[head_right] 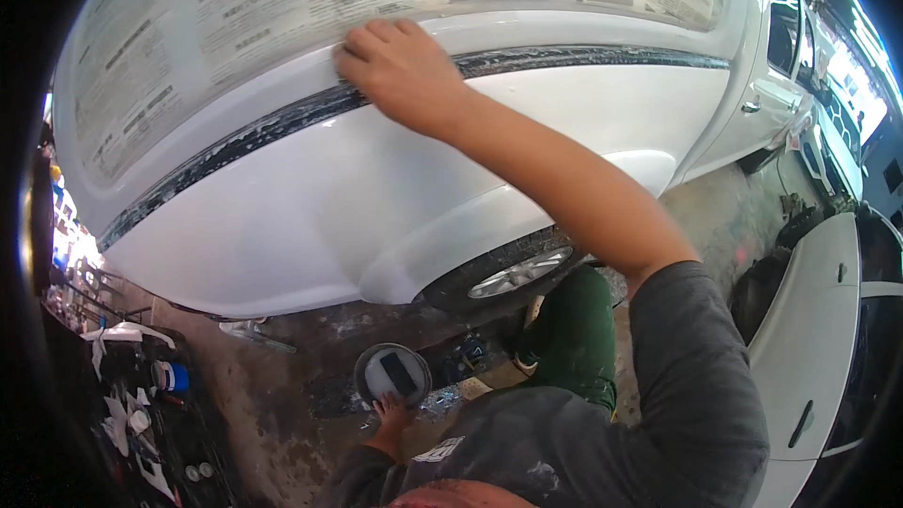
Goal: The person sands the body of a white vehicle using a sanding block, dipping the block into a bucket of water and wiping the surface by hand.
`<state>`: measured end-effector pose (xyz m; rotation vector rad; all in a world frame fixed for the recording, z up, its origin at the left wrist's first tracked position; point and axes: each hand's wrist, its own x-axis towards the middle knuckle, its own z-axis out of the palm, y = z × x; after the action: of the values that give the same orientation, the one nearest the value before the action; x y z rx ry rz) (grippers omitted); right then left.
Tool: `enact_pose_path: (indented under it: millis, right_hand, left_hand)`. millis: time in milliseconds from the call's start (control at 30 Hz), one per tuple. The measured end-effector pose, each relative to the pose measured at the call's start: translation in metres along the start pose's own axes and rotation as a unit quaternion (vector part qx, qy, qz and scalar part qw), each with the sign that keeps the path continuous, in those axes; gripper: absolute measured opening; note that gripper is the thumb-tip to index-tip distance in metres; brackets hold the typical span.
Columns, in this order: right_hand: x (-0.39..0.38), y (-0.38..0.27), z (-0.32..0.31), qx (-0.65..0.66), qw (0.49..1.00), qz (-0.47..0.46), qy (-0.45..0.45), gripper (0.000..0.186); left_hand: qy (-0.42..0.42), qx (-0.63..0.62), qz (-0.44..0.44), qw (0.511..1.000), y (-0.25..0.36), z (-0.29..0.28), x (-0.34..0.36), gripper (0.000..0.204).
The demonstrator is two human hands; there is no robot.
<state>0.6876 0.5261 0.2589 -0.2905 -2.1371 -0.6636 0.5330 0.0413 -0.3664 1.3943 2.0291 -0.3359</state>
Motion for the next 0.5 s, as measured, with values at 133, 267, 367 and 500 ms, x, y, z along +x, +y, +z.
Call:
enact_pose_path:
  millis: [133,267,367,500]
  right_hand:
    - [-0.04,0.054,-0.036,-0.02,1.0,-0.013,-0.017,0.031]
    - [-0.086,0.121,-0.077,-0.031,0.998,-0.032,-0.041,0.042]
    - [-0.092,0.131,-0.078,-0.024,0.999,0.007,-0.036,0.043]
    - [-0.068,0.11,-0.049,0.013,0.999,-0.043,-0.002,0.047]
  left_hand:
    - [-0.007,-0.001,-0.005,1.0,-0.002,-0.005,0.001,0.096]
    - [0.002,0.007,0.006,1.0,-0.001,-0.008,0.001,0.096]
    - [0.004,0.04,0.001,0.999,0.0,-0.001,0.002,0.097]
    - [0.01,0.014,0.016,1.0,0.0,-0.003,0.012,0.098]
